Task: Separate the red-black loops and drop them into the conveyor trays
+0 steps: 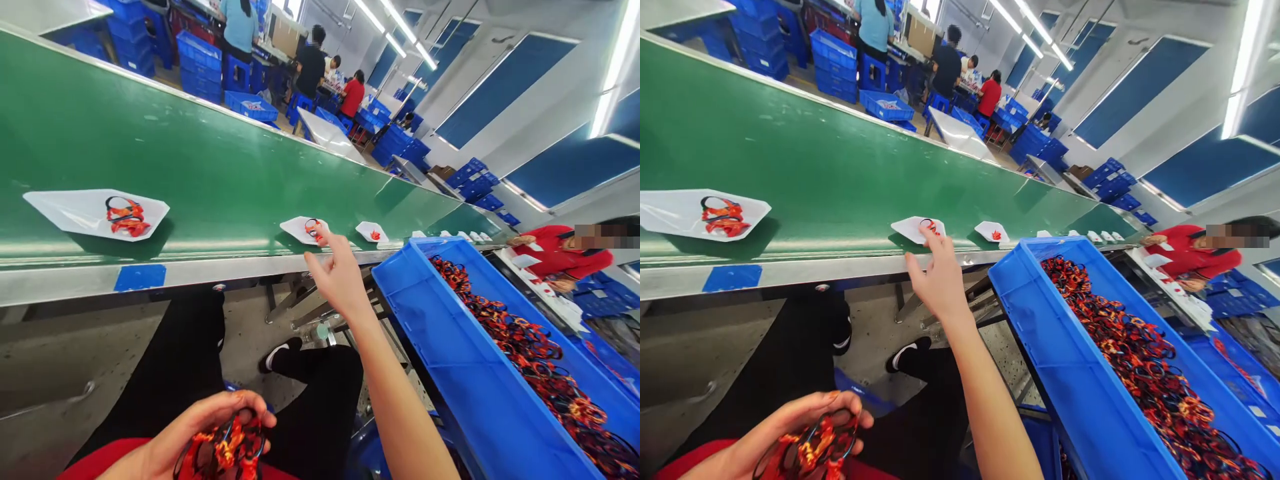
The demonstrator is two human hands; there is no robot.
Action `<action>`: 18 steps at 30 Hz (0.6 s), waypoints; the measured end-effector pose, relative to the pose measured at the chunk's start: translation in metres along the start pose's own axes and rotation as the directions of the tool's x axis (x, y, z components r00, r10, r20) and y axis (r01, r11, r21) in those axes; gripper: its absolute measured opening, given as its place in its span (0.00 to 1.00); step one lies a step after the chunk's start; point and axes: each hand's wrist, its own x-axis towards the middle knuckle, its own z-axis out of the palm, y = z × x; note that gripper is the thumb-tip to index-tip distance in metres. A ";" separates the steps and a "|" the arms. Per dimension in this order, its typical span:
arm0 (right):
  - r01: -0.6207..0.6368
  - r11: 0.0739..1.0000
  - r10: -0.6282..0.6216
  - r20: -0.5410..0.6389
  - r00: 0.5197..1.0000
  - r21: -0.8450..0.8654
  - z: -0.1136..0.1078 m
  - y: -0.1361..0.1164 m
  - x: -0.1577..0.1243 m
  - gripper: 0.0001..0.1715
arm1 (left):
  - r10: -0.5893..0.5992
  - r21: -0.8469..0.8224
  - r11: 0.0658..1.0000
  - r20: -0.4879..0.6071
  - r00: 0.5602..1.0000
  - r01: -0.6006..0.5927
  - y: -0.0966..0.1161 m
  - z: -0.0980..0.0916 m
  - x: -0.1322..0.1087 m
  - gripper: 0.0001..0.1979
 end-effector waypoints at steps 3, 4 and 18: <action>-0.086 0.974 0.018 0.305 0.952 0.211 0.007 -0.023 -0.071 0.21 | -0.033 -0.042 0.999 -0.027 0.999 0.032 0.003 -0.007 0.005 0.11; -0.115 0.967 0.015 0.403 0.915 0.225 0.011 -0.029 -0.093 0.22 | -0.043 -0.051 0.998 -0.045 0.998 0.041 0.003 -0.010 0.008 0.12; -0.619 0.533 0.391 0.481 0.785 0.576 0.053 -0.004 -0.179 0.09 | -0.060 -0.023 0.998 -0.038 0.997 0.060 -0.011 -0.015 0.019 0.12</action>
